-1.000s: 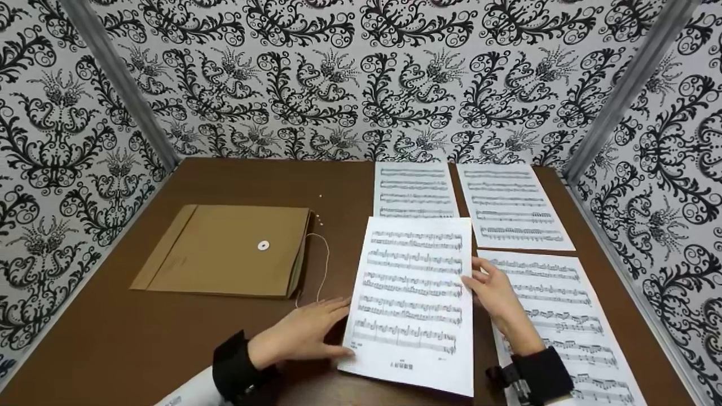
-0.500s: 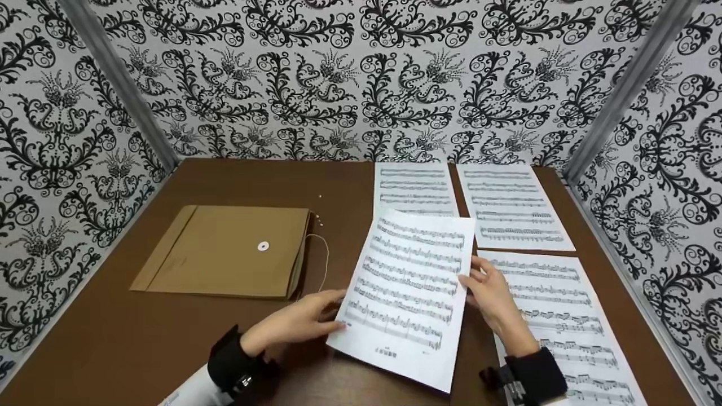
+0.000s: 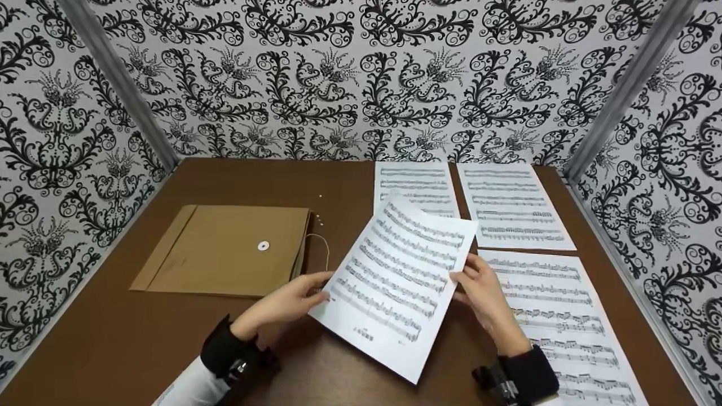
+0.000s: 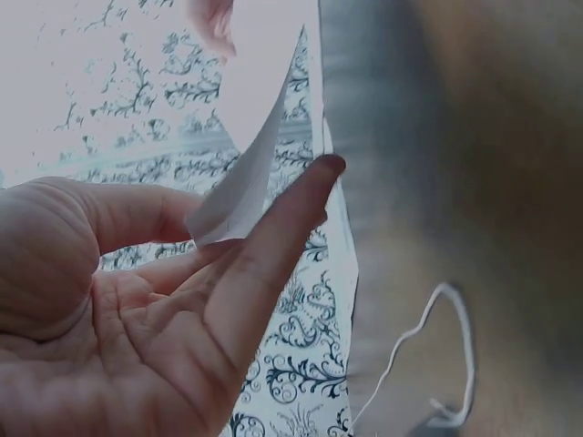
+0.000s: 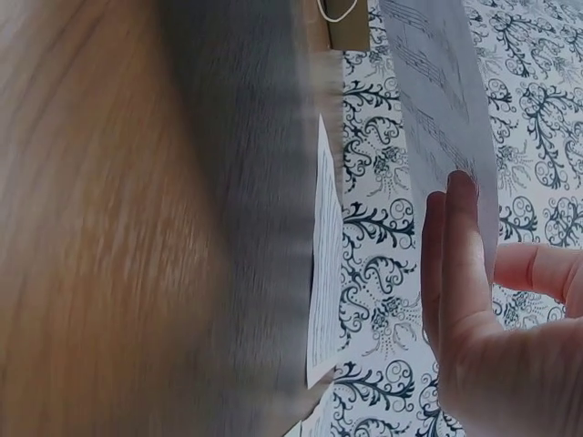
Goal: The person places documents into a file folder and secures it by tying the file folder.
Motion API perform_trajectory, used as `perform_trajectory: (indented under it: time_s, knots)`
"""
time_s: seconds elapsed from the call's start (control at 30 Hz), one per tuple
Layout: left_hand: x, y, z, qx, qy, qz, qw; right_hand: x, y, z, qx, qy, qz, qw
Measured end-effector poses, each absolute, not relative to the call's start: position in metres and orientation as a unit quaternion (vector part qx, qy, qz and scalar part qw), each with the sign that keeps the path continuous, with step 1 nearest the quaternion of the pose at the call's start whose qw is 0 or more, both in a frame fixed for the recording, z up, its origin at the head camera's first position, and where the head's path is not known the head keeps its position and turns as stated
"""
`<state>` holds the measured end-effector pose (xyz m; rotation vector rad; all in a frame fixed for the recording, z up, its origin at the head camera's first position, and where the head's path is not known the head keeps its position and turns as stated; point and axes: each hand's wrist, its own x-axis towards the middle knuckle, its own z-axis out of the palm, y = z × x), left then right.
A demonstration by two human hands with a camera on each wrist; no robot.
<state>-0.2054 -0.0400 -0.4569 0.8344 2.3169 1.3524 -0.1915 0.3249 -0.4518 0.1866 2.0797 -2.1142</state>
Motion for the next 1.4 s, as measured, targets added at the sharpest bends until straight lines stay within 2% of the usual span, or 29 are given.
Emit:
perform_trajectory:
  time_s: [0.17,1.0,1.4]
  knots:
    - [-0.214,-0.05,-0.45,0.293,0.8,0.497,0.165,-0.192,0.32,-0.451,0.057,0.69,-0.716,0.084]
    - [-0.246,-0.101,-0.438,0.249,0.715,0.594,0.273,-0.205,0.315,-0.448,0.05,0.667,-0.74,0.075]
    - [-0.251,-0.119,-0.436,0.22,0.73,0.596,0.251,-0.21,0.312,-0.45,0.04,0.665,-0.739,0.102]
